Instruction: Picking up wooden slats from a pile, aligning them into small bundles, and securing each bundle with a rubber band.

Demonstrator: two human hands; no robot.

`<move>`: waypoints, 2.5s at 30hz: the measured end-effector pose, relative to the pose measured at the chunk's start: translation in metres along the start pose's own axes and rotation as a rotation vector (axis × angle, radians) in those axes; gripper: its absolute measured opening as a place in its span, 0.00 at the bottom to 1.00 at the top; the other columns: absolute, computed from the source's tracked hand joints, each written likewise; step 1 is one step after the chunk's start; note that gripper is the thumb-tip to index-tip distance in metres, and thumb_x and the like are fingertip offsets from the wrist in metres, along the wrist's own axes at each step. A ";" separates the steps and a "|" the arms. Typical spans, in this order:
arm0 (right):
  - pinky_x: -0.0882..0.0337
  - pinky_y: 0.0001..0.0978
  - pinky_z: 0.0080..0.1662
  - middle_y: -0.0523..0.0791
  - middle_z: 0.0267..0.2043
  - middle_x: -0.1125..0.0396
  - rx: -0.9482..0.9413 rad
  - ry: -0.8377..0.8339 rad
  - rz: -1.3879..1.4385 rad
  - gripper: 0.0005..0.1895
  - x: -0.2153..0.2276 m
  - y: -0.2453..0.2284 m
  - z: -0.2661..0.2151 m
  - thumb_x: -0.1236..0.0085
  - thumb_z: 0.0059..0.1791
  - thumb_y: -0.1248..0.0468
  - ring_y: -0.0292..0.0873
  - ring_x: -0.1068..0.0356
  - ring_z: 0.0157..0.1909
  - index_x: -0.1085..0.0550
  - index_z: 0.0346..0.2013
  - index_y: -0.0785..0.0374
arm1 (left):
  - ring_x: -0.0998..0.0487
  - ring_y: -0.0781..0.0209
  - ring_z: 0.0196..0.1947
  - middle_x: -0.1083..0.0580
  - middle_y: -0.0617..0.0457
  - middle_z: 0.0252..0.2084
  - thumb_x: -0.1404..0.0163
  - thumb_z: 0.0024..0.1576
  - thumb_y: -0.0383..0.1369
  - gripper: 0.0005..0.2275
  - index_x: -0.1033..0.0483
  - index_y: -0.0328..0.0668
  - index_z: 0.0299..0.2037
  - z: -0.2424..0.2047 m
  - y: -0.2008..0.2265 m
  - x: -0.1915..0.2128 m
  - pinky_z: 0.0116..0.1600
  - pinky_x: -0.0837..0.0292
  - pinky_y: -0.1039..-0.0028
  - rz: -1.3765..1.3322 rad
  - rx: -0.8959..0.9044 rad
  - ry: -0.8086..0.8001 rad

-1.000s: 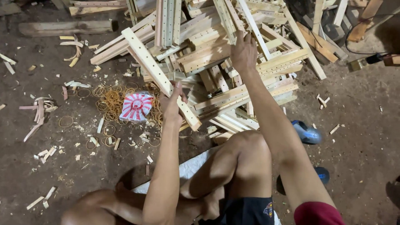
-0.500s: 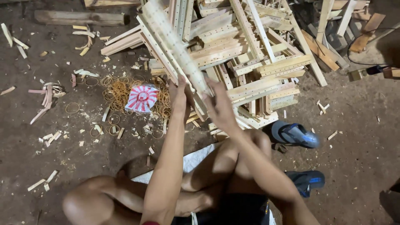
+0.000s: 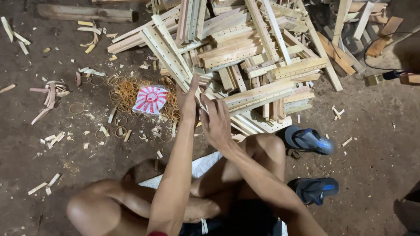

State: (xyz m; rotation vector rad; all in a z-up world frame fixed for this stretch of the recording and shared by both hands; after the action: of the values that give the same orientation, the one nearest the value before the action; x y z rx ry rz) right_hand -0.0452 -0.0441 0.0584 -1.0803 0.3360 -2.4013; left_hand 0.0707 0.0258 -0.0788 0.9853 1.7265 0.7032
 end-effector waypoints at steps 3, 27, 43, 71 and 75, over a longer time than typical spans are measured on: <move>0.35 0.48 0.43 0.50 0.36 0.43 -0.036 -0.003 0.001 0.20 -0.002 -0.006 -0.001 0.47 0.51 0.72 0.57 0.37 0.37 0.32 0.59 0.68 | 0.22 0.62 0.35 0.27 0.46 0.43 0.32 0.50 0.47 0.41 0.42 0.44 0.70 -0.001 -0.002 0.006 0.37 0.22 0.76 0.075 0.000 -0.006; 0.37 0.60 0.62 0.58 0.67 0.46 -0.558 -0.276 -0.657 0.33 0.026 0.341 0.128 0.40 0.54 0.58 0.59 0.42 0.65 0.45 0.70 0.56 | 0.68 0.52 0.81 0.50 0.60 0.81 0.50 0.48 0.48 0.20 0.22 0.59 0.51 -0.012 0.026 -0.021 0.72 0.78 0.33 0.260 0.363 -0.032; 0.32 0.56 0.62 0.58 0.61 0.35 -0.456 -0.052 0.312 0.24 0.034 0.103 0.073 0.50 0.54 0.75 0.63 0.33 0.62 0.38 0.63 0.58 | 0.54 0.48 0.77 0.53 0.49 0.78 0.45 0.45 0.59 0.51 0.62 0.54 0.76 -0.038 0.050 -0.034 0.76 0.61 0.48 0.362 0.327 0.102; 0.28 0.50 0.49 0.54 0.48 0.40 -0.363 -0.185 0.489 0.22 -0.027 0.041 -0.028 0.44 0.51 0.69 0.58 0.36 0.52 0.34 0.60 0.61 | 0.23 0.64 0.37 0.25 0.51 0.43 0.29 0.46 0.33 0.30 0.33 0.38 0.55 -0.030 0.018 0.003 0.37 0.23 0.79 0.026 -0.068 -0.185; 0.30 0.40 0.46 0.49 0.46 0.38 -0.216 -0.170 0.637 0.24 -0.015 0.047 -0.004 0.39 0.50 0.67 0.45 0.35 0.47 0.31 0.61 0.59 | 0.21 0.63 0.20 0.23 0.47 0.32 0.31 0.45 0.32 0.25 0.31 0.33 0.48 -0.035 0.035 -0.004 0.13 0.31 0.82 -0.093 0.033 -0.057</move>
State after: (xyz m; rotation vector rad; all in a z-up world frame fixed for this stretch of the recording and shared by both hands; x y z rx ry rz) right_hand -0.0247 -0.0764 0.0272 -1.0591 0.7637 -1.7269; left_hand 0.0486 0.0395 -0.0363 0.9324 1.7273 0.5839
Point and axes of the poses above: each hand's wrist, its own z-axis towards the middle knuckle, its own x-axis out of the back of the hand, y = z × x, the point moved 7 cm from there along z, towards the middle knuckle
